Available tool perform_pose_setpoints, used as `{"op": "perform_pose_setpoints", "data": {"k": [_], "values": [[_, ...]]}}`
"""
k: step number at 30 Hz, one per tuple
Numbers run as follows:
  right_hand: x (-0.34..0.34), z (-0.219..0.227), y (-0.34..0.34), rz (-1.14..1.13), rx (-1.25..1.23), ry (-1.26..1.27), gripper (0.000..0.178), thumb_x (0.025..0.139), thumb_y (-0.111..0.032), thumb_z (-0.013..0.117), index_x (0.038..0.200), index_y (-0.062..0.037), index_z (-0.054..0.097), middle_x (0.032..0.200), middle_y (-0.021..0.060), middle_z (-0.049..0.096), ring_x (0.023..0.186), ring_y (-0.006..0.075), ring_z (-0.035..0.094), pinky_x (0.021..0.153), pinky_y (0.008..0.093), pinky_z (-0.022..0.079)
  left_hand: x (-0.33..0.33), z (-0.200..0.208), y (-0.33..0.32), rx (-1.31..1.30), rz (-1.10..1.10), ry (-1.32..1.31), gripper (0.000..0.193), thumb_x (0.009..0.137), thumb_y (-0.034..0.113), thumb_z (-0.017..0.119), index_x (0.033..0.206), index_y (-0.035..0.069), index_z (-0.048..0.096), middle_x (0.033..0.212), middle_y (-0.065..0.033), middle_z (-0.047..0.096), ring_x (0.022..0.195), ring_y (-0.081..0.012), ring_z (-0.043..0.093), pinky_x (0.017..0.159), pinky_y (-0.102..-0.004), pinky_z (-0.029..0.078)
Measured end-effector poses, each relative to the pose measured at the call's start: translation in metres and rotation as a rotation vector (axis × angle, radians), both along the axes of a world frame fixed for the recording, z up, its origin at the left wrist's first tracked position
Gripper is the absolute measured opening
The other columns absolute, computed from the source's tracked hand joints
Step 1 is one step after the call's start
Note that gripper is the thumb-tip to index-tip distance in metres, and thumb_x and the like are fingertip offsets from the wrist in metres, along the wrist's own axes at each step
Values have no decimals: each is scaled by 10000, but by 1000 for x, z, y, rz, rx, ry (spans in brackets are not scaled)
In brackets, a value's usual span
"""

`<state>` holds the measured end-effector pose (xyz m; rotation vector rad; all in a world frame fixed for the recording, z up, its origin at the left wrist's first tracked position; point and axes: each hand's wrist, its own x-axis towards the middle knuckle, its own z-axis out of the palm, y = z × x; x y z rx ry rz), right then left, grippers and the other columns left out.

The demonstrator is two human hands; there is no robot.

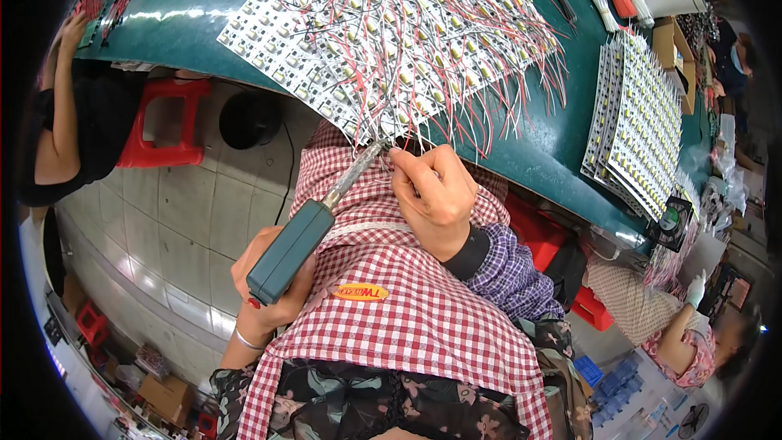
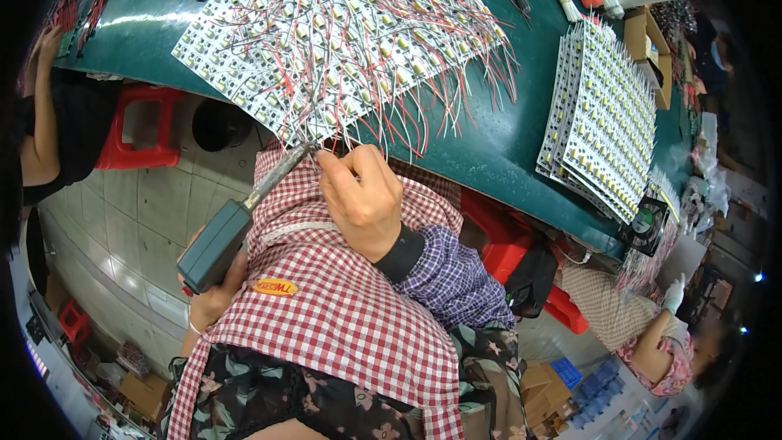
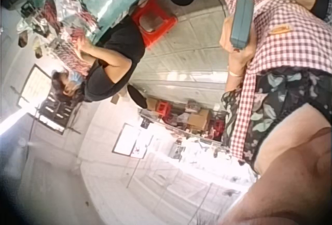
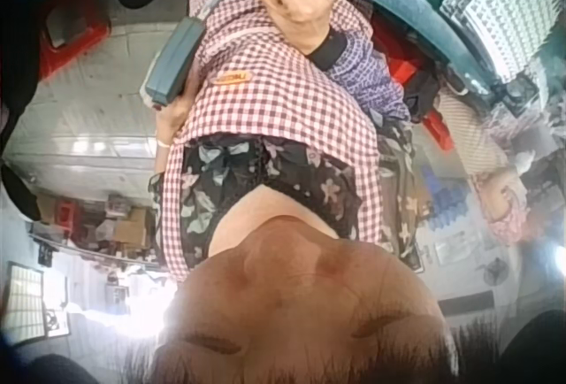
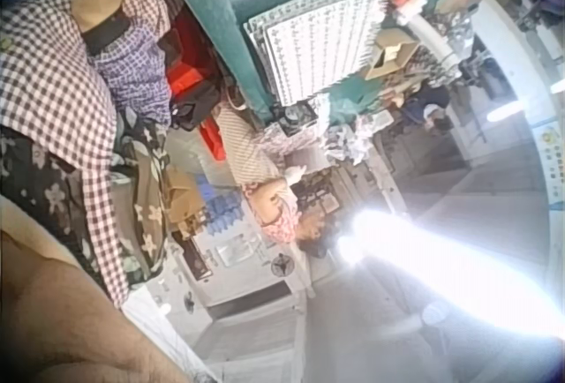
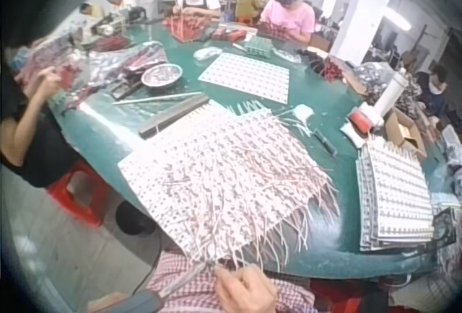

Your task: The recorder uses a soldering iron to attach wires to LED panel components at a factory assembly line station.

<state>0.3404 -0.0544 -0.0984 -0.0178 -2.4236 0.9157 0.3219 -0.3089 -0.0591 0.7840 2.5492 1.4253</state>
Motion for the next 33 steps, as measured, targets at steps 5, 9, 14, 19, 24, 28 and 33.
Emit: {"op": "perform_pose_setpoints", "data": {"k": [5,9,14,19,24,28,33], "values": [[0,0,0,-1,-4,0,316,729,91,758,1036,29,722,751,88,479,655,239,546,551,371,448,-3,7,4,-10,-10,-3,214,721,-18,762,921,-66,703,898,-185,689,759,-333,701,670,-378,570],[0,0,0,-1,-8,3,319,723,96,758,1033,31,721,751,89,475,657,240,545,551,371,447,-1,6,3,-20,14,-32,212,714,-22,758,916,-61,705,884,-177,687,728,-325,693,633,-364,558],[1,1,0,-4,-14,6,326,717,104,758,1032,33,718,749,89,469,658,242,544,553,371,446,8,-4,-14,-18,19,-7,229,703,-39,741,930,-49,711,876,-176,686,709,-327,687,606,-360,550],[1,0,-1,-1,-18,3,323,725,105,760,1037,33,716,747,88,469,654,243,538,553,371,444,26,-18,-37,-37,105,-122,244,710,-38,741,952,-46,717,895,-192,699,730,-341,705,620,-366,565],[0,1,-2,-6,-15,11,301,735,106,759,1024,36,711,742,89,468,652,244,535,550,373,439,29,-23,-37,-71,106,-77,250,719,-33,748,966,-55,726,946,-221,720,801,-367,736,684,-382,599],[-2,2,-1,-11,2,25,275,744,105,759,1006,38,710,740,88,479,652,246,535,549,375,437,24,-21,-34,-62,61,2,247,711,-38,747,957,-60,732,962,-231,724,828,-380,744,720,-399,613],[0,14,0,-15,-8,155,297,718,130,765,994,34,715,745,80,508,662,253,540,554,370,431,10,-6,-21,-62,2,157,247,699,-45,744,945,-62,734,962,-232,724,831,-381,745,731,-407,619]]}}
